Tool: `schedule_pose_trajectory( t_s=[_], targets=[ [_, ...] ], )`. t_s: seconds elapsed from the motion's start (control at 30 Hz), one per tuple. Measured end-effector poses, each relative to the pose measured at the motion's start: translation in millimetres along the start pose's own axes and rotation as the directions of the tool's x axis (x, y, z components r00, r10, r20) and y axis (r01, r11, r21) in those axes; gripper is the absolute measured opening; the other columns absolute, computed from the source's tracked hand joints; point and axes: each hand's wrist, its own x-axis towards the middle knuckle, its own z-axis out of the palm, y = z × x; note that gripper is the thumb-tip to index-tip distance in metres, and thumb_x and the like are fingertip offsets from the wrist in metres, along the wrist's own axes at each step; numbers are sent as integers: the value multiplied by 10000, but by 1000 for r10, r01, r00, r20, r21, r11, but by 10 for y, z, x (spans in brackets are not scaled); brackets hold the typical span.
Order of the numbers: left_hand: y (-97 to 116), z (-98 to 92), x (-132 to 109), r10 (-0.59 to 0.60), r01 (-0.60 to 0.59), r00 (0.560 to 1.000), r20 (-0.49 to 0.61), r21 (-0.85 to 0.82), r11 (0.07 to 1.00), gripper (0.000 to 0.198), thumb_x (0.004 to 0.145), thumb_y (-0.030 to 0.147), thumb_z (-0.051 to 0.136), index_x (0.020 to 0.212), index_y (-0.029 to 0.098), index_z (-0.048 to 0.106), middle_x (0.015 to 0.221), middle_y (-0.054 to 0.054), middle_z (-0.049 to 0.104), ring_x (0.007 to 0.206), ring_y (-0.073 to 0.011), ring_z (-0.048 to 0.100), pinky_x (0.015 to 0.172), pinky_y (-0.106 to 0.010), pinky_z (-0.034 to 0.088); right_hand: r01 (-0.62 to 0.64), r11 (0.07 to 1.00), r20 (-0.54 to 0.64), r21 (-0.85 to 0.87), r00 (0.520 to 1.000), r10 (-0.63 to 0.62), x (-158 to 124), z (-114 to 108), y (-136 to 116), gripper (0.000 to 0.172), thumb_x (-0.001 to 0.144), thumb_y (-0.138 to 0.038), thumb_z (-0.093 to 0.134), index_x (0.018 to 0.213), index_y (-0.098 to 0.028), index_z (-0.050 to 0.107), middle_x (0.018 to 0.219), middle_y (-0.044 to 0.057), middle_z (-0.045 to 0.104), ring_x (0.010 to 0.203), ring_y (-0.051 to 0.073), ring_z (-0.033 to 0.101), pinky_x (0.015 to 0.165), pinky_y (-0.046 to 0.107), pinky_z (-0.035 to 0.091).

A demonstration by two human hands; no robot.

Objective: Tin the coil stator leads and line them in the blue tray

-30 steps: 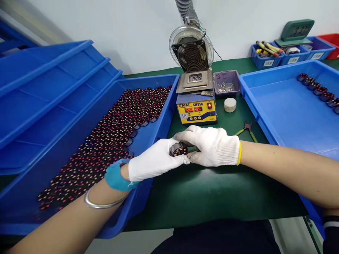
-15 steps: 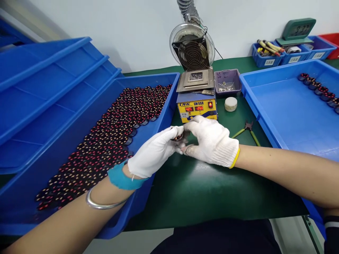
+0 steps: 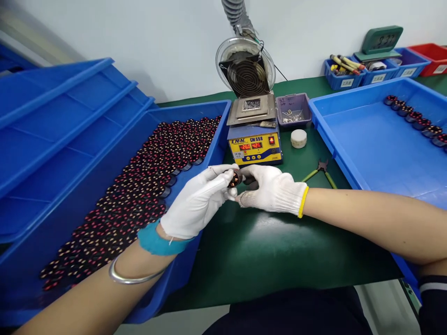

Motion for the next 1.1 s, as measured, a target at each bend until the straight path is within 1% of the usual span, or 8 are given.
schedule_pose_trajectory(
  t_s=[0.1,0.2,0.27,0.33,0.47,0.63,0.87,1.1],
  targets=[
    [-8,6,8,9,-8,1000,-22,38,999,422,653,281,807,984,109,611,787,-15,640,593,-105,615,542,-232,520,2,994,29,111,1000,-5,6,17,-15,402,699,-196,674,1096,-168,622,937,23,701,851,152,662,720,247,543],
    [-21,-5,20,52,-46,997,-54,116,992,416,673,282,799,1005,106,621,795,-18,653,619,-107,628,587,-240,538,-34,983,26,179,999,30,-23,-8,-72,456,698,-165,668,1150,-166,618,983,32,704,878,150,667,743,245,552],
    [-27,-22,34,78,-63,994,-82,171,983,422,687,289,791,1027,105,623,817,-24,663,632,-108,637,617,-248,550,-100,981,-15,168,994,104,-44,-48,-101,477,689,-156,677,1163,-165,624,1006,42,704,875,152,669,746,253,557],
    [-28,-42,49,100,-77,989,-107,208,975,433,695,297,785,1046,101,622,839,-33,670,633,-107,642,633,-252,557,-116,983,-94,145,987,131,-49,-88,-98,456,684,-174,691,1137,-170,643,1015,44,703,867,153,672,761,265,559],
    [-18,-52,57,125,-98,986,-113,219,971,450,698,317,779,1061,101,625,872,-43,675,616,-105,642,632,-262,565,-55,997,-203,62,977,67,-9,-109,-13,428,692,-219,693,1118,-187,655,993,31,709,870,157,673,811,296,552],
    [2,-2,22,111,-84,989,-97,248,965,454,677,316,792,1042,95,637,906,-57,681,626,-116,645,646,-282,575,-30,999,-133,-28,991,26,15,-60,53,404,724,-235,663,1126,-197,653,1040,23,707,888,149,667,819,284,540],
    [14,18,0,60,-44,997,-56,241,970,473,687,286,788,1078,78,621,859,-44,668,624,-119,649,626,-273,582,49,973,-233,-226,967,-103,-13,-102,45,220,763,-272,625,962,-215,699,985,6,715,910,185,654,800,317,511],
    [16,4,-11,7,-2,1000,-24,190,982,453,700,284,782,1076,89,621,796,-24,660,631,-122,652,614,-264,589,84,899,-252,-430,945,-208,-44,-124,31,182,812,-296,581,927,-231,706,963,4,711,894,195,644,752,318,473]
  ],
)
